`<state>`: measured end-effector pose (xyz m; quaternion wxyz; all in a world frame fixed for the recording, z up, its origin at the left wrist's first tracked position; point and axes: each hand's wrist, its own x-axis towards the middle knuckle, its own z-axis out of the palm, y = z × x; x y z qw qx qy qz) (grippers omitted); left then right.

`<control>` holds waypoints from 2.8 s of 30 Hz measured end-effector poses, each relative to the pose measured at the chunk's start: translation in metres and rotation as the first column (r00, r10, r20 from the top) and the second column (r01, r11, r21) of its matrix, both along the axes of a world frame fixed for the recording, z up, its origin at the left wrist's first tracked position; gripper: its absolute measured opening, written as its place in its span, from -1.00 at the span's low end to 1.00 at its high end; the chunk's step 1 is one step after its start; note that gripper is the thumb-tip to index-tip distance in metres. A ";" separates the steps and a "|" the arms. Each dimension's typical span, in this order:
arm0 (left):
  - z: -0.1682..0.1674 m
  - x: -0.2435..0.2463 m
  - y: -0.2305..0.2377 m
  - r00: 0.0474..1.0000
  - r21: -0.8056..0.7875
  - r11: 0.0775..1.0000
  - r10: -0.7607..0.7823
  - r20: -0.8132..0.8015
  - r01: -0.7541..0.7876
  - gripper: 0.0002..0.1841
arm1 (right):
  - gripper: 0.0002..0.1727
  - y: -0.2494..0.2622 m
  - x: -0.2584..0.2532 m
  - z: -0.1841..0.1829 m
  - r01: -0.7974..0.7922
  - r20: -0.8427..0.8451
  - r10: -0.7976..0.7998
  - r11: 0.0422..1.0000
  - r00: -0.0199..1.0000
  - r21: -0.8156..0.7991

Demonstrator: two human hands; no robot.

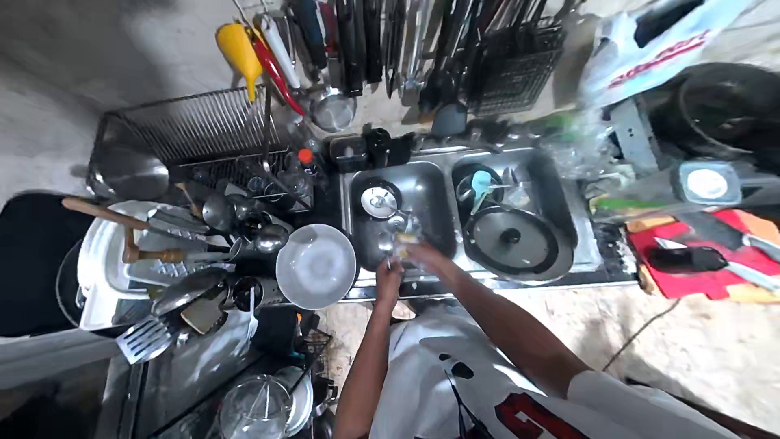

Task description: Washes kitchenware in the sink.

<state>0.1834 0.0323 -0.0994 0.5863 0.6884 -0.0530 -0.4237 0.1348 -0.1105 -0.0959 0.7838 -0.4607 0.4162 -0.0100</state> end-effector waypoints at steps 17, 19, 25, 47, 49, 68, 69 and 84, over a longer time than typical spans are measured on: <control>0.016 0.036 0.019 0.966 0.109 0.989 -0.123 0.227 0.101 -0.73 | -0.48 -0.029 -0.011 0.011 0.041 -0.012 -0.049 0.923 0.999 -0.384; 0.015 0.031 0.011 0.980 0.049 0.998 -0.057 0.191 0.049 -0.74 | -0.55 -0.017 -0.013 0.002 0.079 0.075 -0.067 0.982 0.995 -0.174; 0.008 -0.001 -0.011 0.965 0.049 0.986 -0.165 0.204 0.158 -0.77 | -0.55 -0.020 -0.020 0.006 0.068 0.046 -0.061 0.981 0.997 -0.182; 0.002 -0.029 -0.060 0.999 0.084 0.996 -0.014 0.051 0.010 -0.63 | -0.55 -0.050 -0.032 0.000 0.199 -0.064 -0.202 0.979 0.977 -0.039; -0.003 -0.017 -0.062 0.981 0.145 0.989 -0.032 0.192 0.004 -0.63 | -0.57 -0.053 -0.035 0.006 0.106 -0.087 -0.116 0.988 0.989 -0.116; -0.026 0.091 -0.090 0.950 0.097 0.986 0.099 0.296 -0.133 -0.78 | -0.55 -0.040 -0.048 0.015 -0.350 -0.222 0.306 0.916 0.926 -0.197; -0.030 0.091 -0.090 0.954 0.115 0.985 0.093 0.286 -0.130 -0.76 | -0.56 -0.041 -0.045 0.015 -0.336 -0.230 0.292 0.924 0.929 -0.183; -0.031 0.055 -0.041 0.957 0.119 0.969 0.236 -0.166 -0.218 -0.67 | -0.34 -0.087 0.078 -0.036 -0.573 -0.459 0.423 0.777 0.782 -0.261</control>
